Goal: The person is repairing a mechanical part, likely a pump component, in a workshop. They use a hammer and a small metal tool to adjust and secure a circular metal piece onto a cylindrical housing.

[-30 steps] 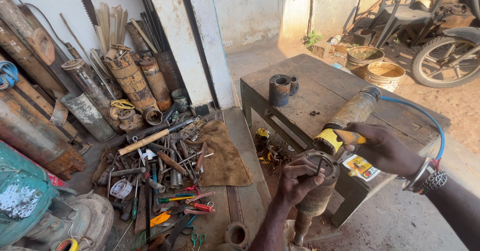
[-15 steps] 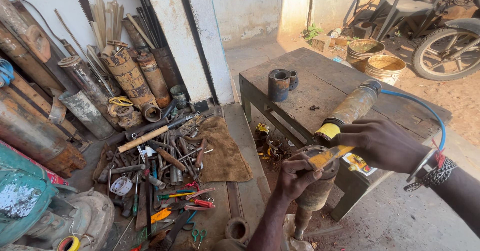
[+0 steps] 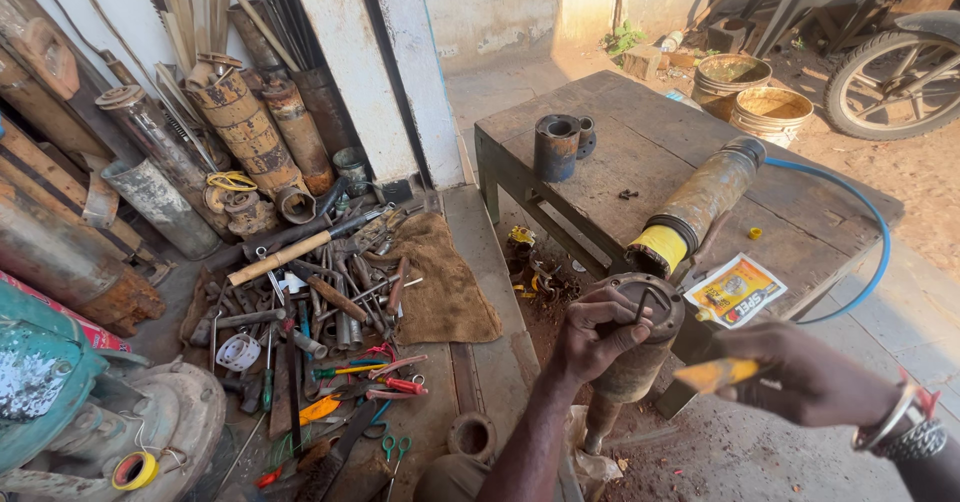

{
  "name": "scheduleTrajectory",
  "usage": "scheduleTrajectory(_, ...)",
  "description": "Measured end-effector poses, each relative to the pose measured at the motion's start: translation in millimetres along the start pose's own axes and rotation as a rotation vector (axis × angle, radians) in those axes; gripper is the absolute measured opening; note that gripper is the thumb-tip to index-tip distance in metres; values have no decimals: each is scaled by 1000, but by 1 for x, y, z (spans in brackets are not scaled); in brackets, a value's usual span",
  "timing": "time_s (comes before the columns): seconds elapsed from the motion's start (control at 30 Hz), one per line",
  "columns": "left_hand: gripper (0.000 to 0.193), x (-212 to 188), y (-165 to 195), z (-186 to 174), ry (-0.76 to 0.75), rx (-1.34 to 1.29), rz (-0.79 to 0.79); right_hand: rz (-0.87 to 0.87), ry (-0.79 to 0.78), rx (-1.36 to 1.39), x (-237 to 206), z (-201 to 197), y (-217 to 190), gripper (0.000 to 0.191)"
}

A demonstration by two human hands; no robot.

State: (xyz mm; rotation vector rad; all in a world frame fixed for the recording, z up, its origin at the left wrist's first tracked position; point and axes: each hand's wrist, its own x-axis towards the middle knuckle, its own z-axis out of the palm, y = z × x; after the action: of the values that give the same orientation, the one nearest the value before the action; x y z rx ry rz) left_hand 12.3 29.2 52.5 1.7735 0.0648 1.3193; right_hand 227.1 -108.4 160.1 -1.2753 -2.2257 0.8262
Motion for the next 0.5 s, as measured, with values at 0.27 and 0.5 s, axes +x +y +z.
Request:
scheduleTrajectory(0.27,9,3,12,-10,-37,-32,-40,-15,-226,-6,-3,149,-75,8)
scheduleTrajectory(0.5,8,1,19,-14,-36,-2,-54,-229,-138,-11,5,136,-73,10)
